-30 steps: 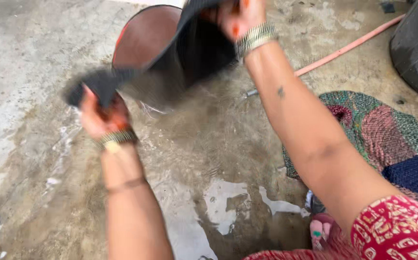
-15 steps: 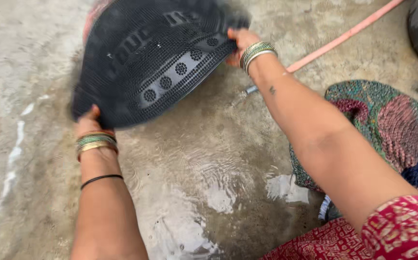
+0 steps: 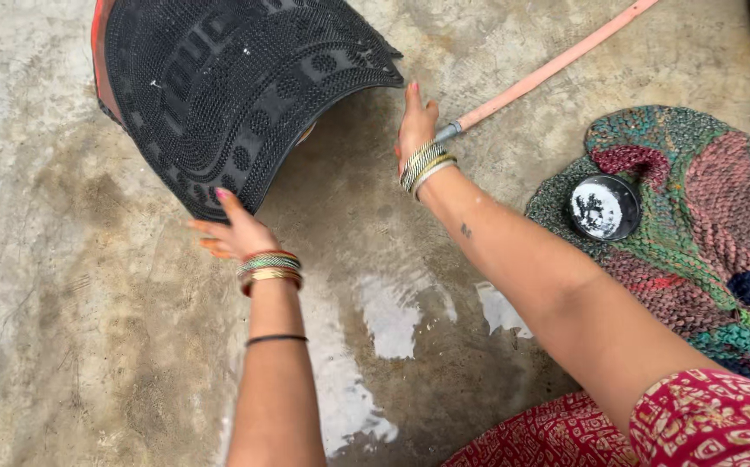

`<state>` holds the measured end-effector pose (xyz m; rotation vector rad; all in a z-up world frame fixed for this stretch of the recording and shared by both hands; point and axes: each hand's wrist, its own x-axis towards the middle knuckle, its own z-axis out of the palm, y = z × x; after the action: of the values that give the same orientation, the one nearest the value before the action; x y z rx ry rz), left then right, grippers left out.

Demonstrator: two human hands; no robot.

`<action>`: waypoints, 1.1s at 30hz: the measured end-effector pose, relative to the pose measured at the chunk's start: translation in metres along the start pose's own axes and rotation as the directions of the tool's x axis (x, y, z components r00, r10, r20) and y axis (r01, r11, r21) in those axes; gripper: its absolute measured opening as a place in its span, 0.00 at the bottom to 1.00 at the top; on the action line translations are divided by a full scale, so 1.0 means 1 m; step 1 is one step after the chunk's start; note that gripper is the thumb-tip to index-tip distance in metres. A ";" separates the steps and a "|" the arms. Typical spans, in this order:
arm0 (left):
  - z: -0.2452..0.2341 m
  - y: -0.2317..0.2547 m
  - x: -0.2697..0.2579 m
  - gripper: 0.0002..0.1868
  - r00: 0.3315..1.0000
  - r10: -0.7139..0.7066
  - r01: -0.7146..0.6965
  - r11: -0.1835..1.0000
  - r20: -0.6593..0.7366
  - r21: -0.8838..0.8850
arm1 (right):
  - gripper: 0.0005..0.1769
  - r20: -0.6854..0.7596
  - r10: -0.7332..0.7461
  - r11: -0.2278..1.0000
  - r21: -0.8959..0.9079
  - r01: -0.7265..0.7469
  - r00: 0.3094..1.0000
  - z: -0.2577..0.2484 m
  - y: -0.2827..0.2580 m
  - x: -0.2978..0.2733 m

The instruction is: The person cleans two mats on a concrete floor by rinsing them with a hose, applying a cleaning solution from a bowl, and scrubbing them with a small brush.

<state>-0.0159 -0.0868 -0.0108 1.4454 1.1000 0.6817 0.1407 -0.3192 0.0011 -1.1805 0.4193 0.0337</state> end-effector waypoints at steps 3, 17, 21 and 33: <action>0.007 -0.029 -0.021 0.55 0.999 0.038 -0.039 0.997 0.008 0.068 | 0.48 0.079 0.001 0.989 -0.150 0.011 0.997 -0.021 0.019 -0.008; -0.008 0.015 -0.183 0.42 0.835 0.518 -0.543 0.724 0.184 0.425 | 0.48 0.847 -0.248 -0.235 -0.524 0.818 0.471 -0.095 -0.065 -0.188; -0.021 0.022 -0.218 0.40 0.784 0.585 -0.605 0.647 0.207 0.463 | 0.46 0.874 -0.265 -0.375 -0.482 0.792 0.406 -0.118 -0.083 -0.213; -0.023 -0.011 -0.263 0.42 0.778 0.552 -0.611 0.555 0.299 0.564 | 0.48 0.931 -0.214 -0.464 -0.364 0.807 0.297 -0.173 -0.085 -0.198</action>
<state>-0.1421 -0.3151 0.0287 2.4914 0.7820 0.7145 -0.0730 -0.4701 0.0893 -2.6928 -1.2198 -0.5519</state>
